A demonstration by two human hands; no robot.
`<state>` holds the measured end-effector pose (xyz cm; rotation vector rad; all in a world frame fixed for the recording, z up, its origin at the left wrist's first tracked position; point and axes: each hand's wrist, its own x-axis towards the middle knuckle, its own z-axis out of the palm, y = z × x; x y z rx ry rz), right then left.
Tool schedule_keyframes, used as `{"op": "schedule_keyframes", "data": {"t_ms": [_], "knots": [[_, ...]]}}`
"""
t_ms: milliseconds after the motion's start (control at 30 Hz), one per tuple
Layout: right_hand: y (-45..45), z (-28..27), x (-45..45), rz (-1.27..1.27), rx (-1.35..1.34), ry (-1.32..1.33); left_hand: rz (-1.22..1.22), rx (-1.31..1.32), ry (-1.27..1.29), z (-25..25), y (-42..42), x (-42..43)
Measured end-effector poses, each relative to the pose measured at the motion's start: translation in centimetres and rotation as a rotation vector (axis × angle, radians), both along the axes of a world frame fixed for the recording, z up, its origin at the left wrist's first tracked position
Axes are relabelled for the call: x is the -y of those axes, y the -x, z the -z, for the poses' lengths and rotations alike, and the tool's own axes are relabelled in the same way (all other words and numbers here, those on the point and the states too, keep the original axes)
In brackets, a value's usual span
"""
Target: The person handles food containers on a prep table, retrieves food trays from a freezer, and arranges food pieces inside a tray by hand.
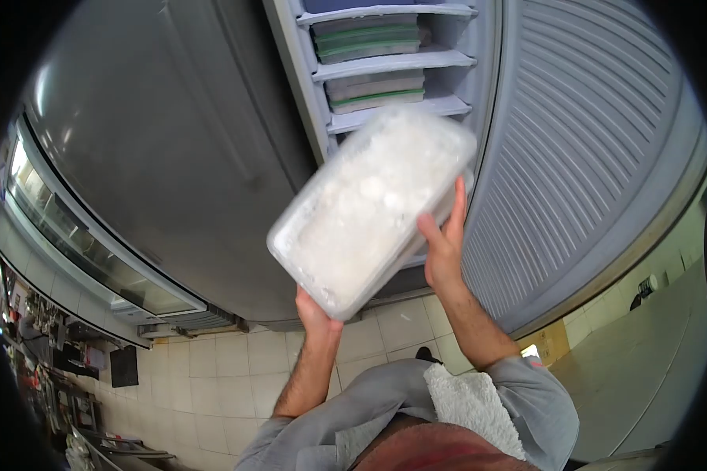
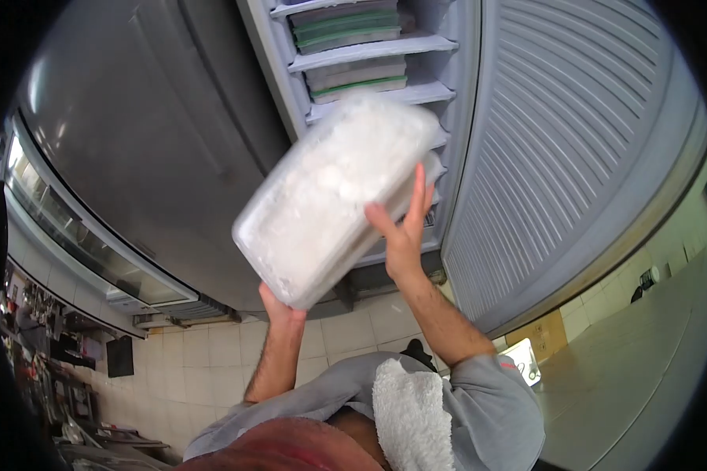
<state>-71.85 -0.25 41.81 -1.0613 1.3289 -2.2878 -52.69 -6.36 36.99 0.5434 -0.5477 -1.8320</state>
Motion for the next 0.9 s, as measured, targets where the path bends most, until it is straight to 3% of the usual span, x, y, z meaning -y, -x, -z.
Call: {"op": "schedule_keyframes", "data": {"t_ms": [233, 333, 500, 600, 667, 767, 900], "knots": [[10.6, -18.1, 9.1, -0.177, 0.023, 0.401, -0.081, -0.17, 0.466, -15.0, 11.4, 5.7], [13.2, -25.4, 12.5, -0.45, 0.217, 0.515, -0.112, -0.235, 0.664, -21.9, 15.2, 7.4], [18.4, -30.6, 19.2, -0.854, 0.113, 0.299, -0.174, -0.144, 0.497, -28.0, 19.3, 8.8], [19.1, -31.6, 20.9, -0.69, 0.118, 0.238, -0.289, -0.075, 0.363, -30.0, 21.5, 8.1], [19.9, -32.9, 22.8, -0.694, 0.125, 0.228, -0.275, -0.338, 0.596, -30.9, 23.0, 9.3], [21.4, -34.1, 25.2, -0.65, 0.114, 0.229, -0.407, -0.203, 0.573, -33.2, 25.5, 7.9], [23.5, -35.3, 27.9, -0.563, 0.083, 0.237, -0.443, 0.144, 0.429, -34.3, 28.2, 13.5]]}}
